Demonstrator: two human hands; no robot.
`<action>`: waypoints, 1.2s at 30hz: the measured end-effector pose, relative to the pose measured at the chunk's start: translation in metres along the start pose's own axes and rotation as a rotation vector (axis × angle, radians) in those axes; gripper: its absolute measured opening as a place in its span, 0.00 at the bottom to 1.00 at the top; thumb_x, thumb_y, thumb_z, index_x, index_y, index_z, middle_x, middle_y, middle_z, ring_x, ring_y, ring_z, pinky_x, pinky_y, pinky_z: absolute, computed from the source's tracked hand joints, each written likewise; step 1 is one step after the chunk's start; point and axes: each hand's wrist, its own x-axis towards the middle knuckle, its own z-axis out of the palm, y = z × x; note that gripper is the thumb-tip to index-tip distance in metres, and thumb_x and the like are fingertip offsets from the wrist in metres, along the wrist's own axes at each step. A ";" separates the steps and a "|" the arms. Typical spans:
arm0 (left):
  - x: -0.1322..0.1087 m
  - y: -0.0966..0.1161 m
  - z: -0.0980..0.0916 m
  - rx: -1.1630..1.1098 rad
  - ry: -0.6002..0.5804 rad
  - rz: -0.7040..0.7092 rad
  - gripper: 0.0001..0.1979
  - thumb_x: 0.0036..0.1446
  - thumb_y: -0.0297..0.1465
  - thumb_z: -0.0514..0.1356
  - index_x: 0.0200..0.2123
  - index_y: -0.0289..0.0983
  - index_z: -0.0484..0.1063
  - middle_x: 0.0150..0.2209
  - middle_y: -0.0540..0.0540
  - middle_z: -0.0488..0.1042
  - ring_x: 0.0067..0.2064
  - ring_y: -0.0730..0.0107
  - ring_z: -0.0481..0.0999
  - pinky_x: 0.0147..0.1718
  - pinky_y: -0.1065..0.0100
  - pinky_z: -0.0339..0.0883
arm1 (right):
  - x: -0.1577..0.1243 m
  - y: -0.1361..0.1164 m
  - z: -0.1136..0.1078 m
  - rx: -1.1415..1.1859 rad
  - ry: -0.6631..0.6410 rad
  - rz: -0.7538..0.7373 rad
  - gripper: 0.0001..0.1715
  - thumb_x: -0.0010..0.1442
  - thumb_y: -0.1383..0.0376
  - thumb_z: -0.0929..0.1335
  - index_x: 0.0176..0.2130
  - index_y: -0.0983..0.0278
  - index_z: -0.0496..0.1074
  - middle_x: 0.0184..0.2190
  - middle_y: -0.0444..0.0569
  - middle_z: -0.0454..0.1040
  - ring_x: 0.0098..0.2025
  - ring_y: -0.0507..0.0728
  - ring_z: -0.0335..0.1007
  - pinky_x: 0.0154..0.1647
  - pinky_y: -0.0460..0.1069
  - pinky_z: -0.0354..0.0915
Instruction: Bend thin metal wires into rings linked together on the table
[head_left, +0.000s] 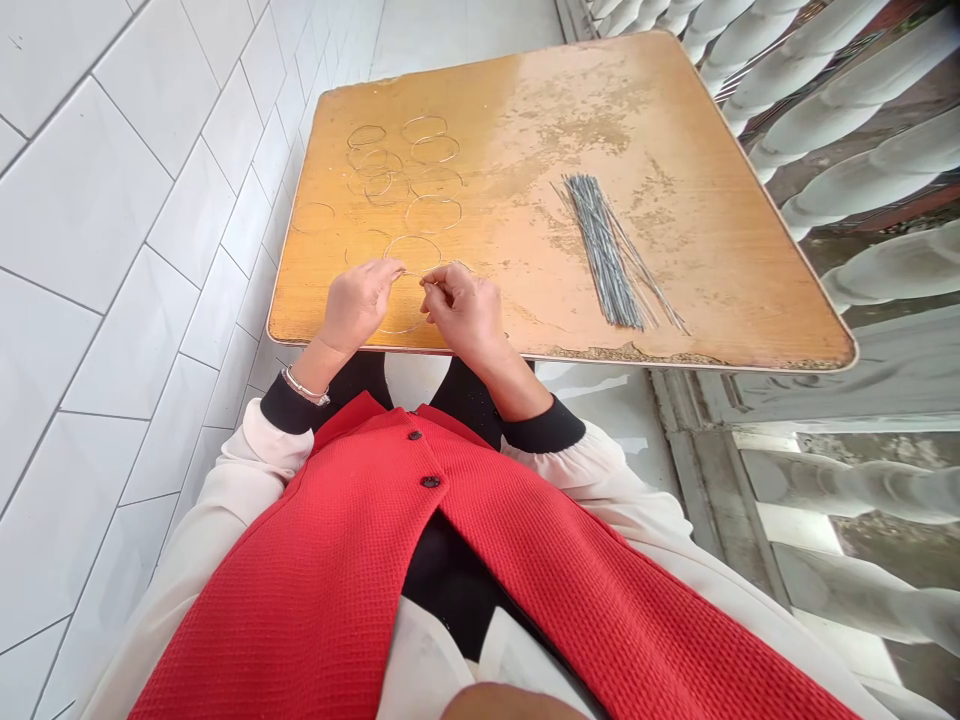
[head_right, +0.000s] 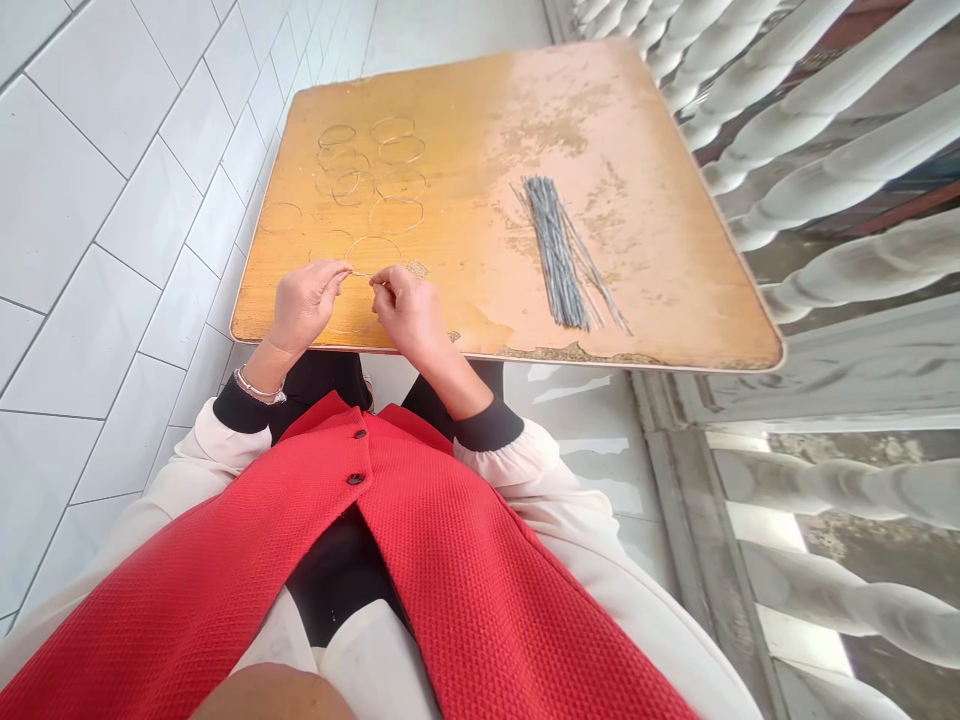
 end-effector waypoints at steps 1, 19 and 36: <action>0.001 -0.001 -0.001 0.001 -0.011 0.005 0.19 0.72 0.36 0.47 0.45 0.43 0.78 0.37 0.46 0.82 0.39 0.68 0.80 0.41 0.67 0.69 | 0.000 0.001 -0.001 -0.019 0.004 -0.018 0.10 0.65 0.58 0.65 0.36 0.60 0.72 0.22 0.41 0.73 0.24 0.52 0.71 0.33 0.49 0.68; -0.008 0.012 0.003 -0.698 -0.117 -0.439 0.11 0.70 0.36 0.54 0.49 0.38 0.70 0.43 0.44 0.82 0.40 0.77 0.81 0.30 0.78 0.70 | 0.004 -0.010 -0.001 0.560 0.024 0.428 0.12 0.62 0.60 0.71 0.35 0.62 0.64 0.23 0.41 0.75 0.21 0.50 0.74 0.24 0.45 0.72; 0.005 -0.002 -0.002 -1.267 0.066 -0.697 0.06 0.66 0.28 0.61 0.40 0.35 0.78 0.25 0.54 0.76 0.25 0.85 0.73 0.27 0.79 0.65 | 0.002 -0.021 -0.013 0.787 -0.142 0.612 0.13 0.49 0.65 0.78 0.29 0.64 0.71 0.27 0.47 0.80 0.24 0.50 0.75 0.26 0.43 0.71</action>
